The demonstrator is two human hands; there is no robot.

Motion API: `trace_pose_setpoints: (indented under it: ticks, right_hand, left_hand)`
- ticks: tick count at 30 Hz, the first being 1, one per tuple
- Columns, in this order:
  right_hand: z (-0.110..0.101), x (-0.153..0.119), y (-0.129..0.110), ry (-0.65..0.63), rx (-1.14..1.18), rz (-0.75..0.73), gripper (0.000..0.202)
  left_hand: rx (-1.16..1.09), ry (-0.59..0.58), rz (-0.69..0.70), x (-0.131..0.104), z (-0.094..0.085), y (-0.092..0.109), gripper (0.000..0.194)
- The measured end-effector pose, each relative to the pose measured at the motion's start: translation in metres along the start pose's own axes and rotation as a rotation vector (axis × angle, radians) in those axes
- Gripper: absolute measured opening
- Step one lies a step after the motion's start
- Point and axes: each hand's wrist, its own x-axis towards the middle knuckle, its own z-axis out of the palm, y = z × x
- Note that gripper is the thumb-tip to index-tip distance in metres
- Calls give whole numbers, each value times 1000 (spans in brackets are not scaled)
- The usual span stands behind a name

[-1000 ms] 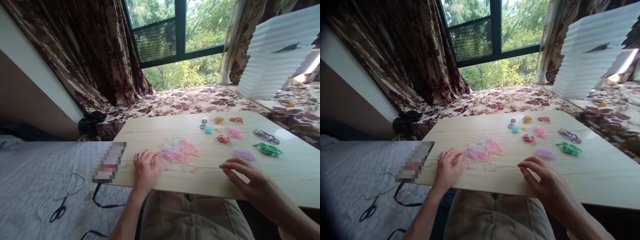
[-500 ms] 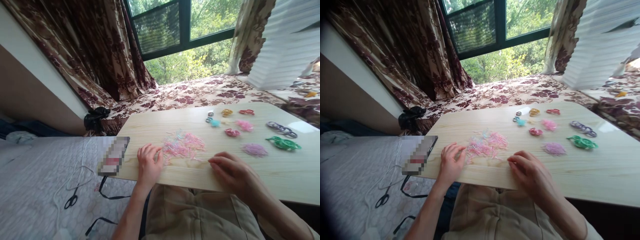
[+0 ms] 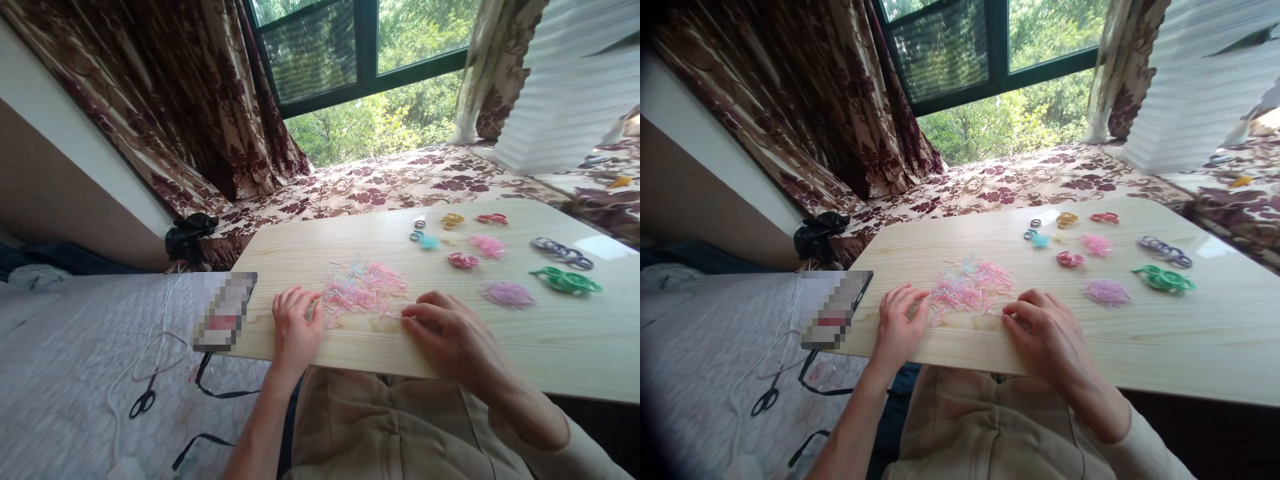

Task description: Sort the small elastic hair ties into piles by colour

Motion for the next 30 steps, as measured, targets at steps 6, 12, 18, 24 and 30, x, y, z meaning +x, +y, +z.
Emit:
trace_pose_setpoints:
  ticks: [6,12,18,24,30]
  right_hand:
    - [0,2,-3,-18,-6,13,26]
    - [-2,3,-5,-31,33,-7,30]
    - [-3,1,-4,-63,72,2,30]
    - [-5,1,-3,-46,190,26,29]
    - [-10,3,-1,-61,396,76,31]
  left_hand:
    - [4,-7,-6,1,-1,0,15]
    - [11,-8,-3,0,0,0,16]
    - [13,-4,9,0,0,0,17]
    - [7,-3,17,1,0,-2,17]
    - [5,0,12,0,0,-2,17]
